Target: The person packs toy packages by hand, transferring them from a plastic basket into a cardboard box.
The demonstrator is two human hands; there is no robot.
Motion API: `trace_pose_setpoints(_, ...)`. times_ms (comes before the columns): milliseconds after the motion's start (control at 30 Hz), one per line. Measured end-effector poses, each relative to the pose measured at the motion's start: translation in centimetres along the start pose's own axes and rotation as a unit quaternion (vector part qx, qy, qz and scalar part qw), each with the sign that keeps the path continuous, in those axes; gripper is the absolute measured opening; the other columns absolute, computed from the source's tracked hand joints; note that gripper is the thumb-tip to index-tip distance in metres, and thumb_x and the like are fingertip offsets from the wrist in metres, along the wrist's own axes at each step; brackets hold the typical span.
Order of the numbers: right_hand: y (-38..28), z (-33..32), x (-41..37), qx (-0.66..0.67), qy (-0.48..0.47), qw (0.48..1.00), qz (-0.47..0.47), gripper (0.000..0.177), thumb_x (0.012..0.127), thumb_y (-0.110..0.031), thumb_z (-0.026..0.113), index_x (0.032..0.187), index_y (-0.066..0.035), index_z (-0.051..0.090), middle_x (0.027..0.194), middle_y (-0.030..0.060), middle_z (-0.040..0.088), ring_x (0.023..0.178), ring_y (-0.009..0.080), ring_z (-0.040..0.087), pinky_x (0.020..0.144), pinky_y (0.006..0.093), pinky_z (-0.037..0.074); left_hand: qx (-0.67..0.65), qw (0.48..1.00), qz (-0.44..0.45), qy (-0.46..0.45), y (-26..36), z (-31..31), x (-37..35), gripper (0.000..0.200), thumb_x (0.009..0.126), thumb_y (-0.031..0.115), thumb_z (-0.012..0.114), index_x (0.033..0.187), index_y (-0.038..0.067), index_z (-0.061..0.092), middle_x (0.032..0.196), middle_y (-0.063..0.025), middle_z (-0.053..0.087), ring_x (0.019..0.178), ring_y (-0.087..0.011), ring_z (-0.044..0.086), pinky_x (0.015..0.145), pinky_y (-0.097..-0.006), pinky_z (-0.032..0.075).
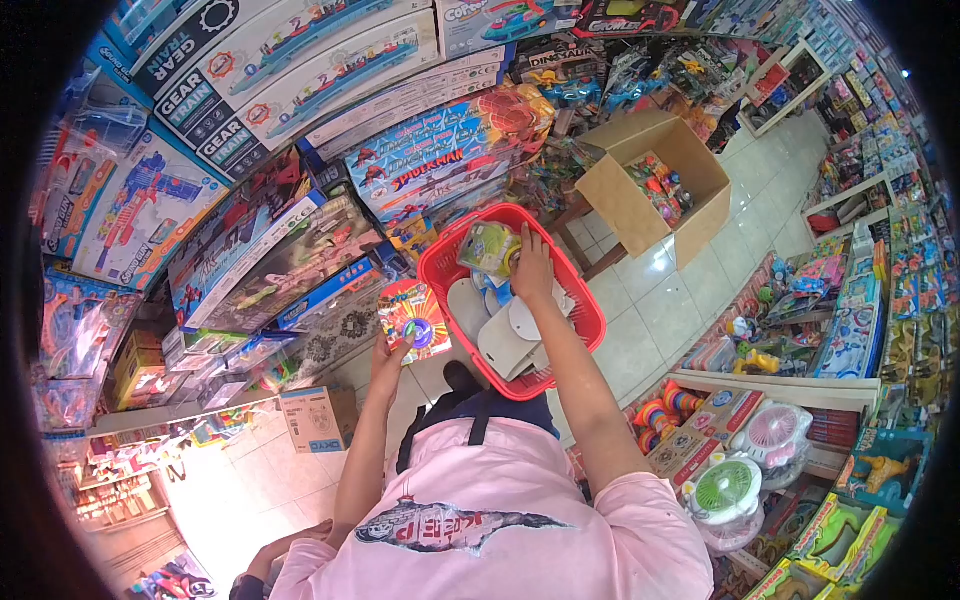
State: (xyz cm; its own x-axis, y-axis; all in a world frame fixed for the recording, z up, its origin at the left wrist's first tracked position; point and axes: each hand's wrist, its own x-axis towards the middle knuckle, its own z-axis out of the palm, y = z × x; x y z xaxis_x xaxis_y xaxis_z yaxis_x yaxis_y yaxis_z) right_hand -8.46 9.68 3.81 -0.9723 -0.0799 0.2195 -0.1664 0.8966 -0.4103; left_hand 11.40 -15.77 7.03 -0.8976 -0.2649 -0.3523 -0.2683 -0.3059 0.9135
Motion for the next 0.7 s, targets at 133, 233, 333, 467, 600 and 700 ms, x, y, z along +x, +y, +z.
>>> trace_pose_setpoints(133,0.3,-0.4,0.6,0.046,-0.060,0.997,0.025,0.045,0.077,-0.005,0.068,0.121,-0.003,0.056,0.127,0.0195,0.048,0.118,0.0378,0.049,0.097,0.0442,0.046,0.017,1.000,0.000,-0.016,0.1,-0.3,-0.7,0.050,0.091,0.017,0.068,0.134,0.004,0.046,0.125,-0.0058,0.059,0.114,-0.0133,0.055,0.100,-0.0300,0.040)
trace_pose_setpoints(233,-0.3,-2.0,0.2,0.040,-0.071,0.996,0.024,0.034,0.077,-0.005,0.069,0.110,-0.005,0.064,0.119,0.0190,0.054,0.112,0.0372,0.053,0.092,0.0448,0.048,0.011,1.000,-0.006,-0.012,-0.1,-0.4,-0.8,0.050,0.091,0.018,0.068,0.134,0.004,0.046,0.124,-0.0057,0.059,0.114,-0.0133,0.055,0.100,-0.0299,0.040)
trace_pose_setpoints(333,-0.7,-4.3,-0.4,0.020,-0.100,0.995,0.023,0.025,0.078,-0.005,0.067,0.103,-0.005,0.067,0.101,0.0173,0.063,0.096,0.0366,0.062,0.083,0.0458,0.051,0.008,1.000,-0.007,-0.014,-0.6,-0.7,-0.5,0.051,0.091,0.019,0.068,0.134,0.004,0.046,0.124,-0.0060,0.059,0.113,-0.0135,0.056,0.100,-0.0301,0.041)
trace_pose_setpoints(467,0.4,-6.0,-2.2,0.051,-0.082,0.995,0.009,0.021,0.080,-0.008,0.065,0.101,-0.003,0.067,0.076,0.0148,0.068,0.076,0.0324,0.068,0.071,0.0426,0.054,0.000,1.000,-0.003,-0.014,-0.4,0.0,-0.4,0.047,0.091,0.017,0.069,0.130,0.003,0.049,0.118,-0.0069,0.062,0.108,-0.0129,0.058,0.097,-0.0295,0.043)
trace_pose_setpoints(600,1.8,-8.5,-4.7,0.242,-0.081,0.966,0.042,0.021,0.080,-0.009,0.064,0.101,-0.001,0.067,0.084,0.0147,0.070,0.078,0.0284,0.069,0.072,0.0390,0.055,-0.031,0.999,-0.013,-0.034,-1.8,0.1,0.8,0.048,0.091,0.016,0.067,0.133,0.004,0.046,0.124,-0.0065,0.060,0.113,-0.0137,0.057,0.099,-0.0303,0.043)
trace_pose_setpoints(700,2.8,-10.7,-7.2,0.325,-0.090,0.939,0.063,0.018,0.081,-0.007,0.066,0.097,0.000,0.067,0.080,0.0097,0.070,0.073,0.0182,0.067,0.068,0.0302,0.053,-0.050,0.997,-0.004,-0.065,-1.4,1.2,1.2,0.048,0.092,0.015,0.066,0.134,0.004,0.046,0.124,-0.0065,0.060,0.113,-0.0136,0.057,0.099,-0.0309,0.043)
